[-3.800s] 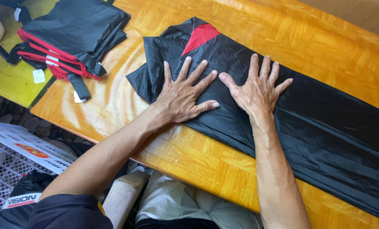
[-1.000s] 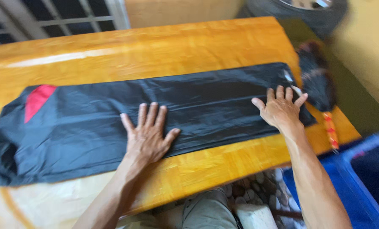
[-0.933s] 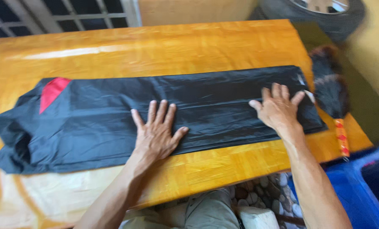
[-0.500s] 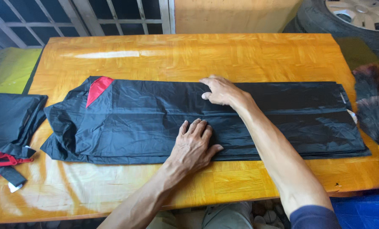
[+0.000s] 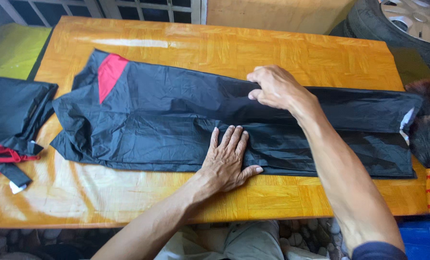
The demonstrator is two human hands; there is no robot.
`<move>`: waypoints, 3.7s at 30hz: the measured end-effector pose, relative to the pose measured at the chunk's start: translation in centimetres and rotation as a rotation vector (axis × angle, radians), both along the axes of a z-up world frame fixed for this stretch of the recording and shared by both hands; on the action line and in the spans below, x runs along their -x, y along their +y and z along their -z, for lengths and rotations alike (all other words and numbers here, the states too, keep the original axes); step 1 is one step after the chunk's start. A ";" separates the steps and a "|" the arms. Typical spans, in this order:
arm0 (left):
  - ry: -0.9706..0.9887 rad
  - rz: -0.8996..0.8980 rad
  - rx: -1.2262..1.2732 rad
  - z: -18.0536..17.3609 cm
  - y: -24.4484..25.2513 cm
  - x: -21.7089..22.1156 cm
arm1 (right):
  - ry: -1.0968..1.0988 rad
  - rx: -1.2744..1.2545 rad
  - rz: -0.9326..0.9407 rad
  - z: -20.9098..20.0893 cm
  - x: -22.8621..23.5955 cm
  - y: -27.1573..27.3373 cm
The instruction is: The person smooths and folds a long piece of black fabric on a wooden table, using a brush to clean the surface of the material.
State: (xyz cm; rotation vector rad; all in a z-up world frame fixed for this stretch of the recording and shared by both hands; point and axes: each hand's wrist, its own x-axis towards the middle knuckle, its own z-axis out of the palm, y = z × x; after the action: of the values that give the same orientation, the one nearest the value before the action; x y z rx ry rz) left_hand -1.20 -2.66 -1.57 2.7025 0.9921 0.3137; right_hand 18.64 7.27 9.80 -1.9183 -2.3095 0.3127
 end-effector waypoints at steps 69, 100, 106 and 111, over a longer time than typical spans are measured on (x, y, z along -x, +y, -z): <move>-0.034 -0.354 0.172 -1.6 2.4 18.6 | -0.064 -0.608 -0.319 16.2 12.4 -12.5; 0.220 -0.455 0.070 -3.8 2.9 22.7 | 0.050 -0.119 -0.157 9.4 21.8 -5.1; 0.162 -0.444 0.142 -7.6 2.1 22.6 | 0.042 -0.174 -0.239 9.7 21.8 -5.2; -0.008 -0.394 0.196 -3.3 3.9 24.9 | 0.013 -0.162 -0.241 9.7 21.9 -5.4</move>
State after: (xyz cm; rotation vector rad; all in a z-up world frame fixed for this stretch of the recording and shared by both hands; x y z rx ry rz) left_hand -26.15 1.22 1.69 2.3185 1.4696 0.2802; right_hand -3.22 1.82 0.12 -1.5630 -2.4760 0.1539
